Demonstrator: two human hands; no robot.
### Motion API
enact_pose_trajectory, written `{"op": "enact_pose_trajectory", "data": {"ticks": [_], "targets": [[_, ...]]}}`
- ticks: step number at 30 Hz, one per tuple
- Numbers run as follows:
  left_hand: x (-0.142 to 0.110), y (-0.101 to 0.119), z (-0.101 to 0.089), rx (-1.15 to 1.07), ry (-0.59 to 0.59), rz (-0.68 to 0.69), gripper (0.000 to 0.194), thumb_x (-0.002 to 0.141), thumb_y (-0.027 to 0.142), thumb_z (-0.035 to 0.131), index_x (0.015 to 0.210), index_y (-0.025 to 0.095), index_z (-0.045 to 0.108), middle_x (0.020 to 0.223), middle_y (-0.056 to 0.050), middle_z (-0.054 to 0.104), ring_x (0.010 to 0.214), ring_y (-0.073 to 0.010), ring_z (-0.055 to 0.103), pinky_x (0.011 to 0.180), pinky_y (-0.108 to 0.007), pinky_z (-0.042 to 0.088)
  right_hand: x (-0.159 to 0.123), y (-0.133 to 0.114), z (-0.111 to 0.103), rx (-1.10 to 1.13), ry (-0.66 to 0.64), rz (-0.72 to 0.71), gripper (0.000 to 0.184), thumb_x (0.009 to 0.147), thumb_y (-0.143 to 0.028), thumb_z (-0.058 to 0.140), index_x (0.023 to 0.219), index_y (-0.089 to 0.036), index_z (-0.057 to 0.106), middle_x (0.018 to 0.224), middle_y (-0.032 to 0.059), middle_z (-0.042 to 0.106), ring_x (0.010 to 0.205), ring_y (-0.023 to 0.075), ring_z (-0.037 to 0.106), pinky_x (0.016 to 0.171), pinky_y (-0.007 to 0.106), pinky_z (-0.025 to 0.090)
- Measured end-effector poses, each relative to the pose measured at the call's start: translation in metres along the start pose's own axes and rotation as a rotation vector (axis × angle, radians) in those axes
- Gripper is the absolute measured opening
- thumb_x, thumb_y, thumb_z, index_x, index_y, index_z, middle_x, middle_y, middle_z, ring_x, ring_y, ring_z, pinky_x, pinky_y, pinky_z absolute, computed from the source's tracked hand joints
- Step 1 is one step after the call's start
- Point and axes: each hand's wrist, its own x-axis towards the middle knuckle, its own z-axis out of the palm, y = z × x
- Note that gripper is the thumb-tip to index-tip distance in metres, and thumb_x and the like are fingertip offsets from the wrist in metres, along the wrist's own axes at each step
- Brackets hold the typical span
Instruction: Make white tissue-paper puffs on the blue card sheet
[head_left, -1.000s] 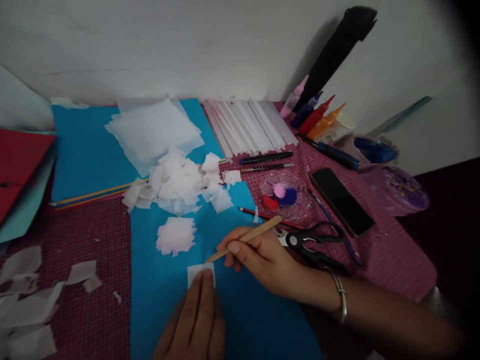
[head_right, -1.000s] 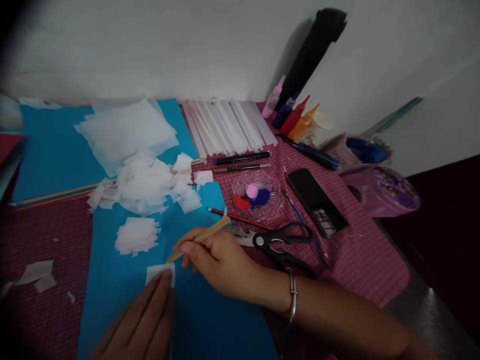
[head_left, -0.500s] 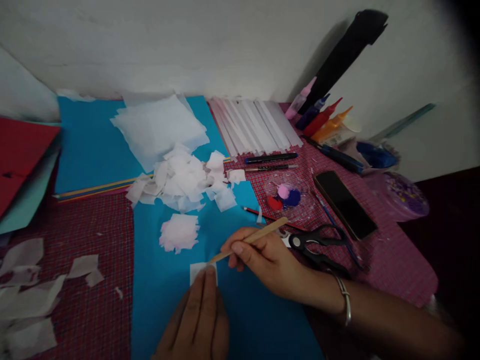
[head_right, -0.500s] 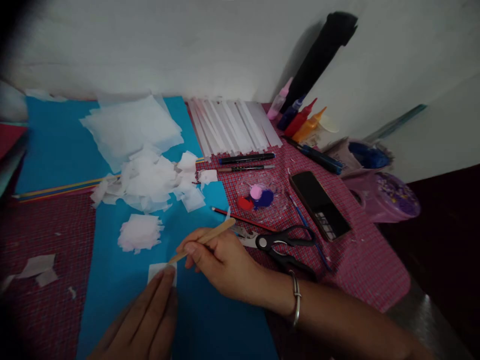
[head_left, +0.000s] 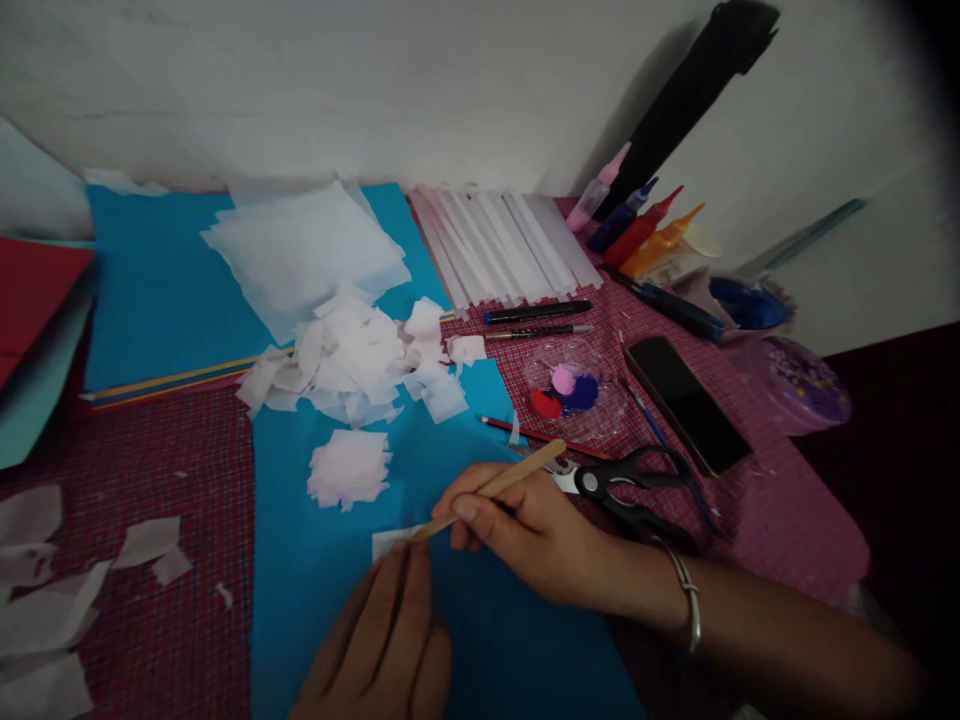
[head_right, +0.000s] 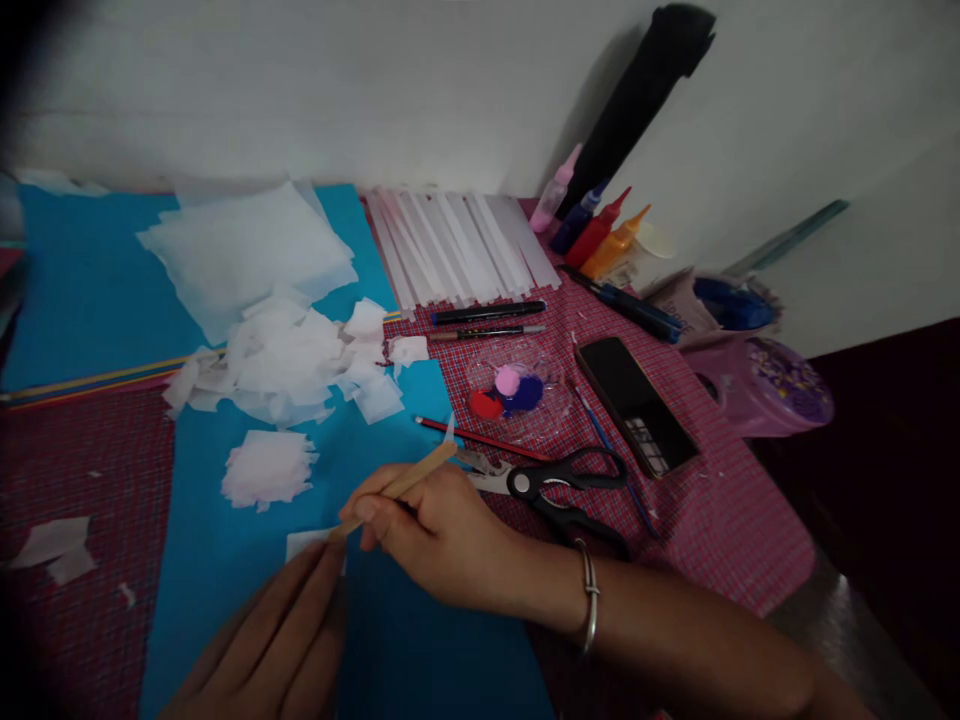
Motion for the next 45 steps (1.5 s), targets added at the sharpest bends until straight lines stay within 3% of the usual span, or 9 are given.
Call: {"op": "enact_pose_trajectory", "data": {"ticks": [5,14,32,45], "targets": [[0.002,-0.003,0.001,-0.018,0.055,-0.009,0.027,0.085,0.016,0.034,0.088,0.018,0.061,0.112,-0.009,0.067,0.108,-0.0222,0.056,0.105,-0.036,0.027,0.0,-0.002,0.0,0.01,0.013,0.012,0.028,0.09,-0.019,0.043,0.068,-0.013,0.06,0.085,0.0041,0.063,0.065,0.0069,0.057,0.059,0.018,0.047],[0.002,-0.002,0.002,0.004,0.06,0.0,0.026,0.083,0.011,0.036,0.08,0.017,0.061,0.109,-0.009,0.068,0.103,-0.0221,0.058,0.106,-0.036,0.026,-0.002,0.002,0.003,0.026,0.087,0.009,0.029,0.09,-0.019,0.044,0.069,-0.013,0.062,0.085,0.0049,0.063,0.064,0.0069,0.057,0.059,0.019,0.049],[-0.001,-0.004,0.005,-0.05,0.051,0.012,0.029,0.085,0.014,0.033,0.093,0.015,0.06,0.116,-0.011,0.064,0.114,-0.0216,0.053,0.106,-0.035,0.027,0.0,-0.002,0.001,-0.009,0.046,0.011,0.027,0.089,-0.018,0.042,0.069,-0.014,0.06,0.086,0.0049,0.065,0.068,0.0081,0.059,0.061,0.02,0.049],[-0.001,-0.011,0.006,-0.056,0.069,0.001,0.026,0.086,0.016,0.037,0.09,0.02,0.063,0.113,-0.006,0.066,0.116,-0.0197,0.053,0.108,-0.034,0.025,-0.006,0.002,-0.008,-0.121,-0.077,-0.162,0.021,0.089,-0.018,0.045,0.096,-0.013,0.064,0.077,0.0048,0.064,0.071,0.011,0.058,0.063,0.022,0.046]]}}
